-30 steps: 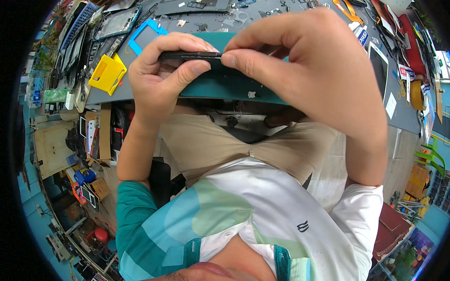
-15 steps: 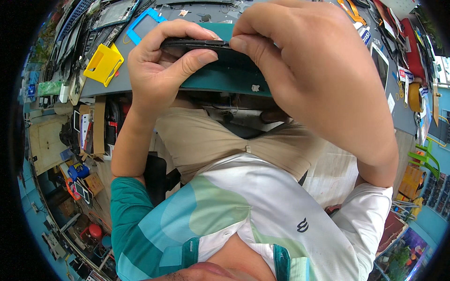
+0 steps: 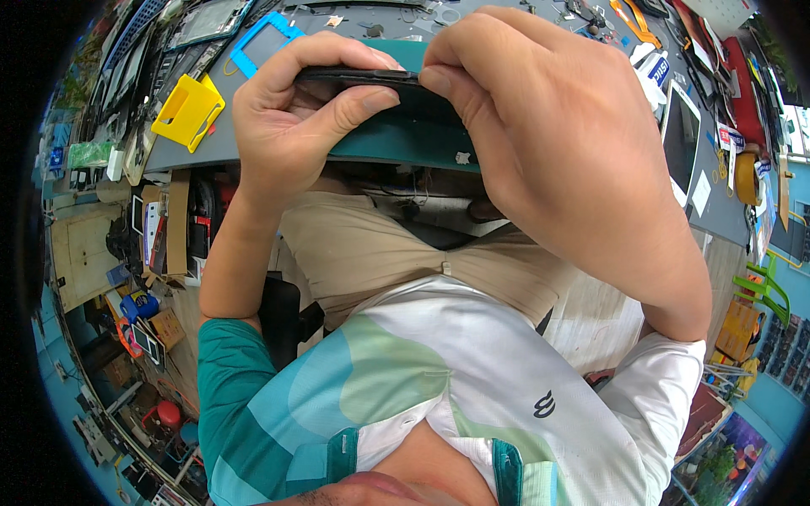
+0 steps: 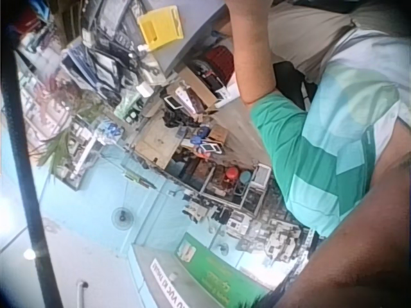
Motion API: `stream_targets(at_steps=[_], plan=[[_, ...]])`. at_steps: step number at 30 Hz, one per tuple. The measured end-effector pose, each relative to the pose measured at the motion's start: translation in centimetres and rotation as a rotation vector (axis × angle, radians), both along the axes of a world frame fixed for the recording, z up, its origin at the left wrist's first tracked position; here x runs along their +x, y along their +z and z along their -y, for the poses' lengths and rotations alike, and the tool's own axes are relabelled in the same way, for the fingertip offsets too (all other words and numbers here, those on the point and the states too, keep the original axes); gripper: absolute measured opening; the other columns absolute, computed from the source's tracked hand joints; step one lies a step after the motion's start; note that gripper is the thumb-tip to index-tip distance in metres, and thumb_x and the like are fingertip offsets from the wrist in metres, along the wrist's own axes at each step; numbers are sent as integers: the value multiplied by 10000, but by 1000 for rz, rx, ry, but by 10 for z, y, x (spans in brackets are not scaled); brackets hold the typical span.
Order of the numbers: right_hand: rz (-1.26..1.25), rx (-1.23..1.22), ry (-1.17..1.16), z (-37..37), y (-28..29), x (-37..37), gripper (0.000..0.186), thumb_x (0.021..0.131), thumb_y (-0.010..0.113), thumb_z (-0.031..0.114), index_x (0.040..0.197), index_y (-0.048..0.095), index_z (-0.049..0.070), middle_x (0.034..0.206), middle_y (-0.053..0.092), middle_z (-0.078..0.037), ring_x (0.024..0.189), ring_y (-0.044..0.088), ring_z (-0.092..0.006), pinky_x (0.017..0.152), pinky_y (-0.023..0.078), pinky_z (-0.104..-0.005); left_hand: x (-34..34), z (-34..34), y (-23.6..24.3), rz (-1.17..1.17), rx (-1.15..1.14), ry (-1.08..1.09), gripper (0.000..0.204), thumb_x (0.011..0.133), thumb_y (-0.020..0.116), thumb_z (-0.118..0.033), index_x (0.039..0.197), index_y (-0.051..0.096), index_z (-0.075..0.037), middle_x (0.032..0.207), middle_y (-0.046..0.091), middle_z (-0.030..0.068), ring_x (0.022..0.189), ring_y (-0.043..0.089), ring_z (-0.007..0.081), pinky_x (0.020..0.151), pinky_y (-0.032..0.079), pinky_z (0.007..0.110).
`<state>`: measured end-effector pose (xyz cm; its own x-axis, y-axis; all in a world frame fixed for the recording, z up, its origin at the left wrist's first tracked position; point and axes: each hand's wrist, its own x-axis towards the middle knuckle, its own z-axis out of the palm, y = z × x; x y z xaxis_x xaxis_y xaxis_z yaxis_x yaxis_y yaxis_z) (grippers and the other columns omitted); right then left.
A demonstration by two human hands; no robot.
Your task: The person removes a small component from a disassembled smartphone, then reassembles the device by aligning and pressing the back cover onto the chassis. The person then handles a head-mounted camera and adjusts the headstrap.
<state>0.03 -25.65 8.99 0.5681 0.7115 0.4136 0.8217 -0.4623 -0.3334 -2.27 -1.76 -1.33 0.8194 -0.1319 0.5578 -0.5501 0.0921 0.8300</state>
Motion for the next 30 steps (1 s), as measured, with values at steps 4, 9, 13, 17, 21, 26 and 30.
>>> stream_targets(at_steps=[4,9,13,17,21,26,30], plan=[[29,7,-6,-1,-1,-2,107,993,747,8,1095,716,-6,990,753,-141,814,728,-304,732,570,-350,0,4,-1,-13,-47,15,245,947,832,62,1176,745,53,1132,776,99,1030,752,140,928,627,281],[147,-15,46,-1,-1,0,118,973,768,11,1082,727,-11,971,751,-144,806,734,-317,714,579,-365,0,5,-2,-6,-60,30,252,935,854,41,1170,762,44,1121,781,88,1027,746,132,917,615,280],[255,-23,84,4,-6,1,156,937,808,22,1081,757,-8,990,765,-144,829,756,-320,718,601,-376,0,6,-2,14,-61,44,266,927,860,39,1179,777,37,1128,786,94,1044,745,146,930,603,288],[341,-50,73,6,-6,-3,202,890,850,22,1080,786,0,1017,784,-141,863,779,-310,736,625,-377,2,1,-2,91,51,32,290,951,798,111,1231,736,71,1168,774,140,1078,757,189,972,630,312],[363,-28,71,8,-12,-3,234,859,872,13,1079,794,6,1002,791,-136,846,785,-298,715,630,-370,3,0,-3,121,76,37,281,947,794,123,1216,735,72,1163,773,155,1073,763,208,970,634,324],[365,-10,66,9,-17,-4,238,856,876,6,1079,793,-1,972,787,-136,808,780,-293,686,623,-364,4,-1,-2,137,88,12,259,942,784,141,1186,732,73,1161,768,174,1083,769,242,971,639,348],[329,9,59,7,-18,-6,224,867,872,4,1075,792,-8,964,782,-138,792,771,-287,673,615,-359,5,-4,-4,177,106,2,267,941,778,146,1191,721,73,1148,764,180,1091,772,262,977,640,366]])
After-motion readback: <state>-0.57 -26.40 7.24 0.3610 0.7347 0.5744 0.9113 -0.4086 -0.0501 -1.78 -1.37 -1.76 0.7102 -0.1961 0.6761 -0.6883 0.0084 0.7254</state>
